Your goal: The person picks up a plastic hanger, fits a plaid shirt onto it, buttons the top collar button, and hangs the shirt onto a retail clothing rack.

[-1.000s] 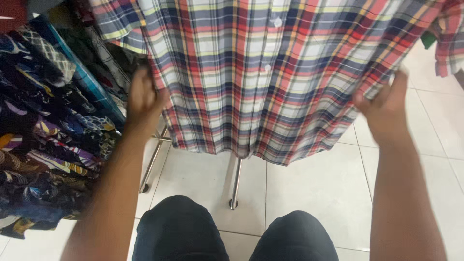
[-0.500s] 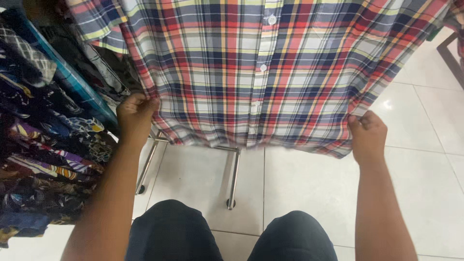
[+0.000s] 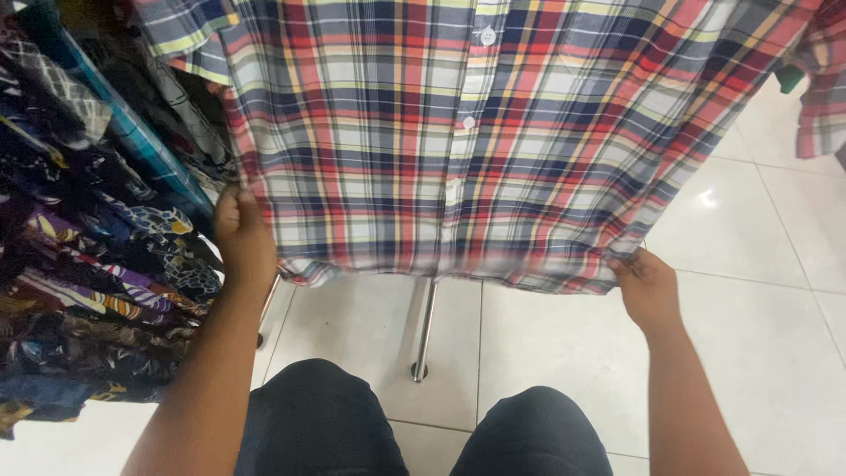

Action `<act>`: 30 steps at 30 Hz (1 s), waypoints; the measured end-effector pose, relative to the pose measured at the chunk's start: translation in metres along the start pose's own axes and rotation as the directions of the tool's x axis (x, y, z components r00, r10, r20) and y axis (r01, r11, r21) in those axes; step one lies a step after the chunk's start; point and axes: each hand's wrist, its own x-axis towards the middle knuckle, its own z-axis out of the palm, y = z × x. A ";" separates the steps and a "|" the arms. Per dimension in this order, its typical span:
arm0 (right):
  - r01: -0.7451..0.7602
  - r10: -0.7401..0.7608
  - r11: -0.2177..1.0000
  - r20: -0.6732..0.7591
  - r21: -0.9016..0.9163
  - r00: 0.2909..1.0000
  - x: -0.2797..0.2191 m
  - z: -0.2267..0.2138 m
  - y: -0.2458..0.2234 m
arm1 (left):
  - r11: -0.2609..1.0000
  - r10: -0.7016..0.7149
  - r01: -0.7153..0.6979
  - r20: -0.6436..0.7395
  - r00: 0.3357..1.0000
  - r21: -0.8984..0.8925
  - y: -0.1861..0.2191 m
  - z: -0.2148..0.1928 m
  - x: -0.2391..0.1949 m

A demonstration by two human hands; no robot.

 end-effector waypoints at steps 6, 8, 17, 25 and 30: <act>0.015 -0.015 1.000 0.003 -0.014 1.000 -0.008 -0.001 0.007 | 0.978 0.134 -0.124 -0.051 0.990 0.169 -0.032 -0.007 0.009; 0.022 -0.022 1.000 0.000 0.015 1.000 -0.020 0.002 -0.022 | 0.974 0.161 -0.145 -0.085 0.983 0.172 -0.045 -0.009 0.012; 0.293 -0.311 0.912 0.020 0.288 0.950 0.018 -0.001 -0.182 | 0.871 0.221 -0.064 0.273 0.936 -0.486 0.061 0.010 0.053; 0.217 -0.214 0.976 -0.159 0.002 0.964 0.031 -0.021 -0.170 | 0.977 0.183 -0.189 0.061 0.981 0.095 0.014 0.007 0.080; 0.728 -0.785 0.605 -0.392 -0.323 0.479 -0.010 0.027 -0.286 | 0.809 0.577 -0.532 -0.162 0.801 0.251 0.096 0.040 0.033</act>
